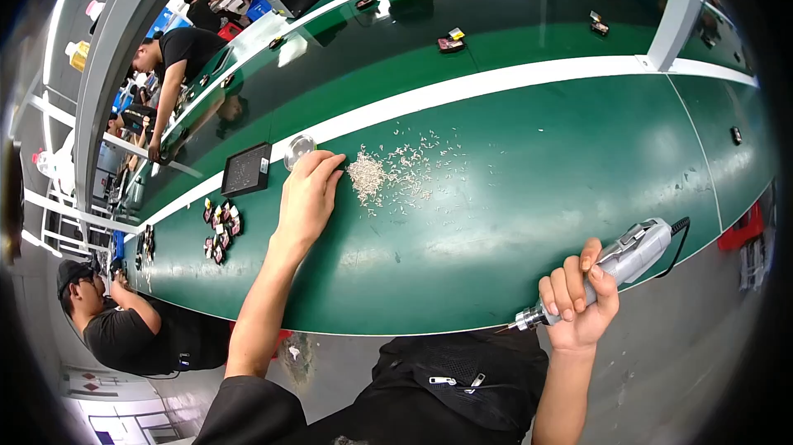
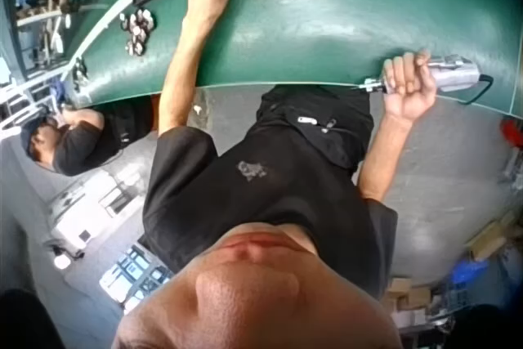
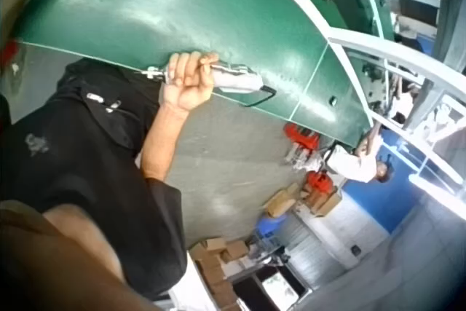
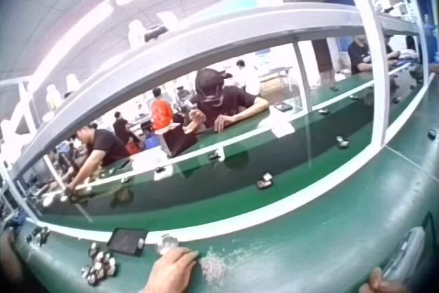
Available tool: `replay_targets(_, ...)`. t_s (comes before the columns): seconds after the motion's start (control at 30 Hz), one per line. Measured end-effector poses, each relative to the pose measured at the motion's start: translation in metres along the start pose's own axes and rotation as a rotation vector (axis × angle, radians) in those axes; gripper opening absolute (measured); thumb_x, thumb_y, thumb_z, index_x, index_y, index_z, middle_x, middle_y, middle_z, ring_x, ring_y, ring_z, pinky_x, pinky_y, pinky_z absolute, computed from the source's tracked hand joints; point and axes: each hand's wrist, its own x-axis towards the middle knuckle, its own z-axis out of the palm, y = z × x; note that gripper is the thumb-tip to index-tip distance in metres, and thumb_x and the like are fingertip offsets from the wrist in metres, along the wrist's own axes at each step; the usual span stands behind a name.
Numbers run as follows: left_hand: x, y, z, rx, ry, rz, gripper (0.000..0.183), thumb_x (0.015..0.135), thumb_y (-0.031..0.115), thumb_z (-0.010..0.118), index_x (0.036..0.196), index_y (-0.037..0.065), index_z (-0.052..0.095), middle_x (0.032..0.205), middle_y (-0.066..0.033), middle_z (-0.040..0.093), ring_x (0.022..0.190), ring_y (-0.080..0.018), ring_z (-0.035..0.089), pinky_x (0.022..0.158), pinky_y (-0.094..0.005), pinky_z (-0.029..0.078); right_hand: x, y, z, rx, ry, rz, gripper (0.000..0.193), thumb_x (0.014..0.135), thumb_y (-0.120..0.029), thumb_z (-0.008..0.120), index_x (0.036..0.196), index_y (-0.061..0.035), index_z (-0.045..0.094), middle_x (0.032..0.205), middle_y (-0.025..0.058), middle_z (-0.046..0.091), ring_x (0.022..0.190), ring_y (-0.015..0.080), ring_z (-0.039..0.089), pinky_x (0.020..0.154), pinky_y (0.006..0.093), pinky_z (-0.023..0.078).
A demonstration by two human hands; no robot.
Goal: Assemble small electronic components using an electric screwdriver.
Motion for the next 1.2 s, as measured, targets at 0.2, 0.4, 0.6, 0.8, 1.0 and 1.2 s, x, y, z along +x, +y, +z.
replay_targets(0.2, 0.012, -0.005, 0.001, 0.117, -0.082, 0.181, 0.014, 0.077, 0.001, 0.066, 0.091, 0.001, 0.065, 0.09, -0.0077, 0.059, 0.083, -0.0261, 0.06, 0.069, -0.0363, 0.05, 0.0, -0.002, 0.001, 0.02, 0.041, -0.017, 0.007, 0.09, -0.013, 0.046, 0.088, -0.0069, 0.045, 0.049, -0.001, 0.036, 0.038, 0.0099, 0.035, 0.043, 0.0286, 0.037)
replay_targets(0.4, 0.01, -0.009, 0.003, 0.171, -0.094, 0.283, 0.014, 0.074, -0.001, 0.062, 0.087, 0.0, 0.06, 0.085, -0.0083, 0.056, 0.08, -0.0249, 0.057, 0.067, -0.0366, 0.05, -0.002, -0.003, -0.003, 0.03, 0.027, -0.008, 0.008, 0.09, -0.014, 0.047, 0.088, -0.0073, 0.046, 0.049, -0.0015, 0.036, 0.037, 0.0096, 0.035, 0.043, 0.0283, 0.037)
replay_targets(0.6, -0.006, 0.008, 0.0, -0.063, -0.044, -0.052, 0.008, 0.084, 0.0, 0.053, 0.085, -0.001, 0.046, 0.076, -0.0169, 0.051, 0.071, -0.0347, 0.054, 0.064, -0.0417, 0.044, -0.005, -0.005, -0.005, 0.031, 0.027, -0.03, 0.007, 0.09, -0.014, 0.047, 0.089, -0.0075, 0.047, 0.049, -0.0018, 0.036, 0.037, 0.0094, 0.035, 0.043, 0.0279, 0.037)
replay_targets(0.8, -0.052, 0.07, -0.017, -0.401, -0.016, -0.143, 0.008, 0.085, -0.003, 0.053, 0.079, -0.001, 0.048, 0.071, -0.0117, 0.055, 0.061, -0.0225, 0.053, 0.059, -0.0314, 0.044, -0.002, -0.003, -0.005, 0.056, -0.042, -0.01, 0.007, 0.092, -0.013, 0.047, 0.09, -0.0066, 0.045, 0.051, -0.0017, 0.036, 0.041, 0.0089, 0.037, 0.048, 0.0268, 0.036)
replay_targets(1.0, -0.084, 0.131, -0.007, -0.849, -0.024, -0.176, 0.009, 0.088, -0.005, 0.052, 0.087, -0.007, 0.061, 0.076, -0.0126, 0.062, 0.067, -0.0159, 0.058, 0.058, -0.0247, 0.047, 0.003, 0.007, 0.005, 0.018, 0.015, -0.031, 0.007, 0.092, -0.013, 0.048, 0.091, -0.0057, 0.047, 0.052, -0.0022, 0.035, 0.043, 0.0083, 0.036, 0.051, 0.0267, 0.036)
replay_targets(1.2, -0.097, 0.163, -0.005, -1.129, -0.08, -0.355, 0.013, 0.08, -0.011, 0.061, 0.091, -0.009, 0.067, 0.079, -0.0151, 0.068, 0.07, -0.0198, 0.065, 0.06, -0.026, 0.052, -0.001, 0.014, 0.03, 0.051, -0.144, -0.08, 0.009, 0.092, -0.013, 0.047, 0.095, -0.0052, 0.049, 0.052, -0.0023, 0.037, 0.043, 0.0086, 0.038, 0.051, 0.0267, 0.037)
